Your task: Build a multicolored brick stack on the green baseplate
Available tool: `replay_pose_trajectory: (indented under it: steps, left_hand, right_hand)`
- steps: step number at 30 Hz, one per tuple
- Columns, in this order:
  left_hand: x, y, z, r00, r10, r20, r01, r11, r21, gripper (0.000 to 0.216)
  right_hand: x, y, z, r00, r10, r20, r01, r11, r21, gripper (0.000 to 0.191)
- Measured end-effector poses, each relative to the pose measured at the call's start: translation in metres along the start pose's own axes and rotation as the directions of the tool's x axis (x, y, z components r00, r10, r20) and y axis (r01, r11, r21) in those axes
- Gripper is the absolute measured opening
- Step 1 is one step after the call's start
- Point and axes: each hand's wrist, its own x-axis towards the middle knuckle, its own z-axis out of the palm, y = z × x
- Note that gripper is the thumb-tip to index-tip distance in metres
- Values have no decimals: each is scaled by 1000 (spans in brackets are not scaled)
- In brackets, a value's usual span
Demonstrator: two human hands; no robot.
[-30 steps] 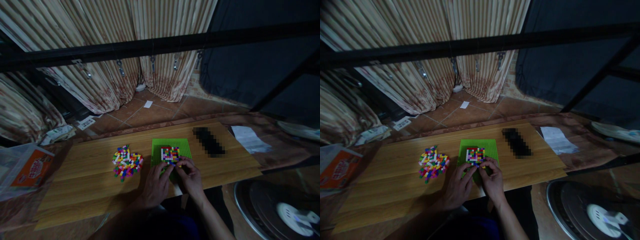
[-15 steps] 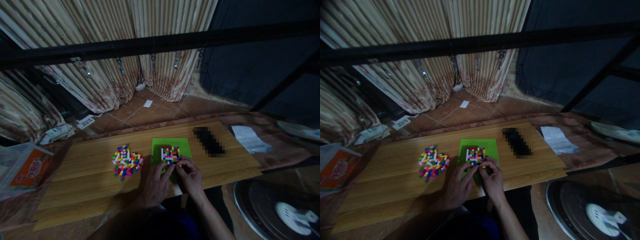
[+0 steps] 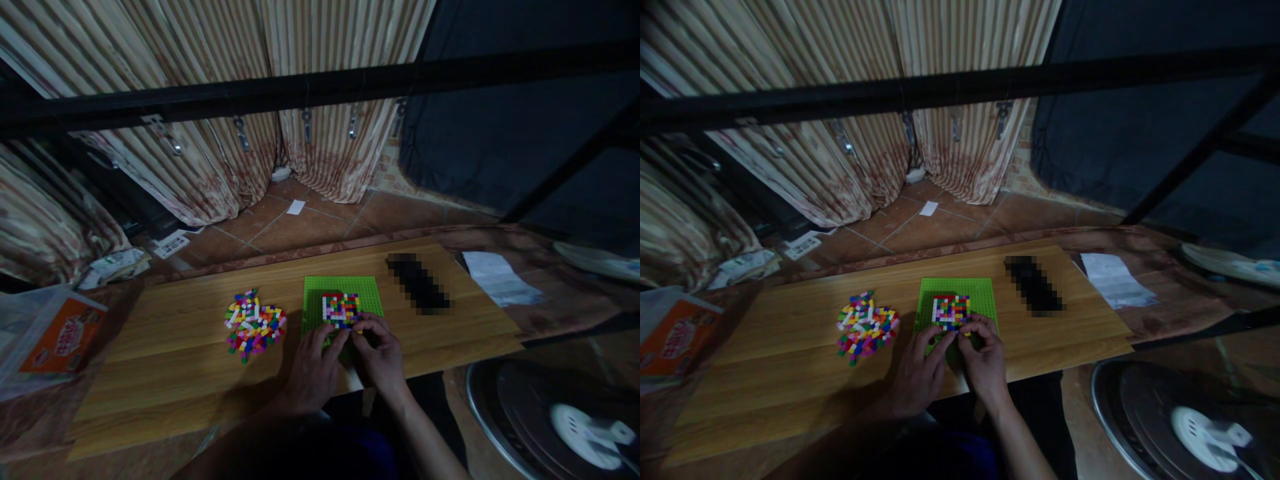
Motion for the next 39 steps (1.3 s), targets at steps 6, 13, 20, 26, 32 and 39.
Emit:
replay_pose_trajectory:
  steps: [6, 13, 20, 26, 32, 39]
  left_hand:
    - [0, 1, -1, 1000, -14, 13, 14, 1000, 6, 57]
    - [1, 2, -2, 1000, -18, 11, 18, 1000, 5, 57]
    - [0, 0, -2, 1000, -15, -7, 15, 1000, -13, 59]
    - [-1, -3, 1, 999, 9, -38, -10, 1000, -21, 55]
    - [0, -2, -1, 999, -1, -51, -1, 1000, -31, 53]
    - [2, -1, -4, 997, -34, -64, 29, 997, -78, 49]
  right_hand:
    - [0, 0, 2, 1000, -4, -16, 4, 1000, -18, 6]
    - [0, 1, 2, 1000, -17, -9, 16, 1000, -25, 7]
    - [1, 3, 1, 1000, -15, -15, 15, 1000, 7, 8]
    - [5, 3, 0, 1000, -15, 0, 15, 1000, 17, 9]
    - [14, 6, -1, 999, -20, 48, 18, 998, 52, 11]
    - [14, 9, -3, 997, -47, 68, 44, 998, 48, 10]
